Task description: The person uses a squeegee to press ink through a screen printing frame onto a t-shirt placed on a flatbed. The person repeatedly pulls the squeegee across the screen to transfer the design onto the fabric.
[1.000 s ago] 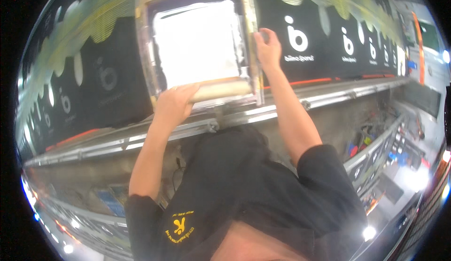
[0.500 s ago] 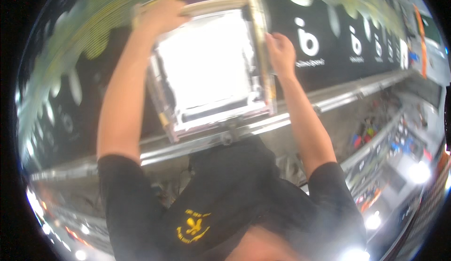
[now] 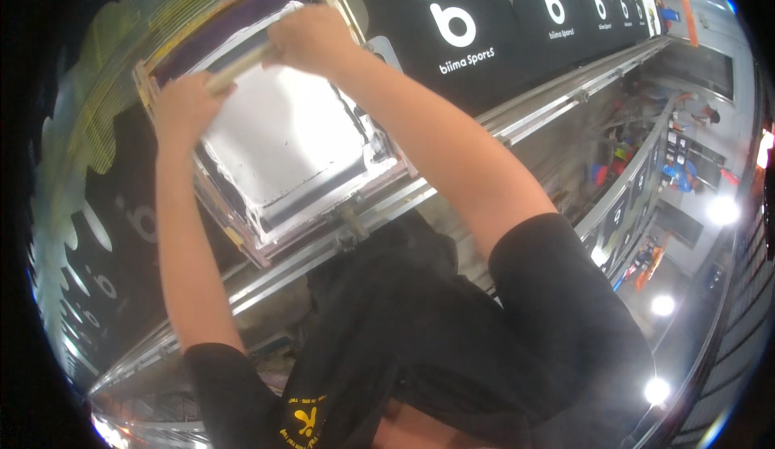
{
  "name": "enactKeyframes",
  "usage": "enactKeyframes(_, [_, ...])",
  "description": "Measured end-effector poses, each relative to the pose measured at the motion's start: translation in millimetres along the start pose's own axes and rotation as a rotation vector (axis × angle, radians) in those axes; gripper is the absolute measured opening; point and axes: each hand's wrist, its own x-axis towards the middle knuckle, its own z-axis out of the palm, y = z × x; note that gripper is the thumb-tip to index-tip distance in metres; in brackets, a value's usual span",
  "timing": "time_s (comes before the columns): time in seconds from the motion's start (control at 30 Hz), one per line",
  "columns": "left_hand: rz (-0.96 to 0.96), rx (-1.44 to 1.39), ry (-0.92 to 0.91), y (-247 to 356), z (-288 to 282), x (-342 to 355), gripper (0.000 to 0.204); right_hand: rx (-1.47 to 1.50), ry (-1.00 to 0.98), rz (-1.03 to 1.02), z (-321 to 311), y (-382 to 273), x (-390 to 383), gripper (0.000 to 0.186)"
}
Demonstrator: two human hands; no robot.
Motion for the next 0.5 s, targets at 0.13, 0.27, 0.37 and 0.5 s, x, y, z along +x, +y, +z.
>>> enactKeyframes(0.13, [-0.043,-0.066,0.059,39.1,41.2,-95.5,0.034,0.028,0.349,-0.122,46.2,-10.1,-102.3,0.021])
enactKeyframes(0.27, [0.005,-0.103,0.119,66.7,82.8,-183.8,0.037,0.133,0.374,-0.162,58.3,-33.1,-202.9,0.011])
enactKeyframes(0.37, [0.057,-0.106,0.239,68.8,100.7,-206.4,0.042,0.112,0.360,-0.172,56.3,-40.1,-223.8,0.007])
enactKeyframes(0.5, [0.113,-0.158,0.215,59.7,99.7,-213.0,0.040,0.170,0.289,-0.154,57.9,-43.9,-229.7,0.007])
